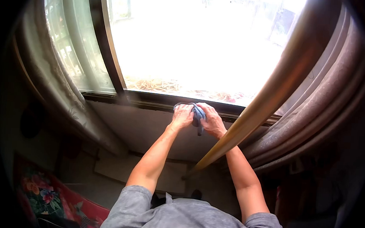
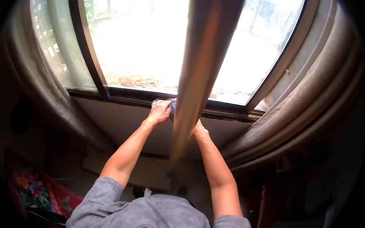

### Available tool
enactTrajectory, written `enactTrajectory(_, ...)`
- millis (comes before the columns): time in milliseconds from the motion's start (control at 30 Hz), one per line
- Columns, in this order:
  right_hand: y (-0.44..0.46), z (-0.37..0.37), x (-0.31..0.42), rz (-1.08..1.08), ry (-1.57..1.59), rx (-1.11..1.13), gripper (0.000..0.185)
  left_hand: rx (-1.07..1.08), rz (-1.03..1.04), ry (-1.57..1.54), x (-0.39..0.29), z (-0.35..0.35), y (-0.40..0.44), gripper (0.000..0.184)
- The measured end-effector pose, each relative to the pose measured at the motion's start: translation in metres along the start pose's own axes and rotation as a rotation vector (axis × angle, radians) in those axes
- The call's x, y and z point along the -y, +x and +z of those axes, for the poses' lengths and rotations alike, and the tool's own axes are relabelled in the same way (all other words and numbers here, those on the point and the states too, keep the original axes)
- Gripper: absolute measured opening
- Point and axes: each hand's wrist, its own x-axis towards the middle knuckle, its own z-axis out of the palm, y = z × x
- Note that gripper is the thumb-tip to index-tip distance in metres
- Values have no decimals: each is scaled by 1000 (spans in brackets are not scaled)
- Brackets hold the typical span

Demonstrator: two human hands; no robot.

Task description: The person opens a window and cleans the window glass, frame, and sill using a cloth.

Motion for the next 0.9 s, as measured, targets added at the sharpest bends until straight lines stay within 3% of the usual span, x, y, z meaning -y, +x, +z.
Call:
enactTrajectory(100, 13, 41, -33, -8, -203, 262, 75, 27, -72, -219, 34, 21, 5, 35)
enactTrajectory(167, 17, 34, -4, 35, -446, 316, 79, 7, -189, -312, 29, 18, 4, 38)
enactTrajectory(267, 15, 46, -17, 31, -504, 151, 58, -18, -271, -269, -5, -12, 2, 43)
enactTrajectory(433, 13, 68, -29, 59, -704, 134, 47, 44, -204, -45, 2, -5, 10, 51)
enactTrajectory(533, 20, 67, -22, 111, -699, 187, 47, 99, -8, -201, 86, 59, 6, 51)
enactTrajectory(600, 18, 64, -22, 122, -680, 179, 47, 4, 29, -226, 69, 50, -5, 50)
enactTrajectory(700, 18, 76, -37, 116, -685, 163, 46, -268, -3, -283, -15, -14, -40, 44)
enactTrajectory(767, 16, 59, -30, 109, -615, 195, 44, -320, -120, -270, -40, -28, -69, 38)
enactTrajectory(833, 23, 44, -15, 145, -824, 277, 39, -325, -238, -253, -41, -24, -103, 38)
enactTrajectory(900, 13, 35, -27, 107, -815, 203, 35, -294, -320, -252, -34, -16, -143, 39)
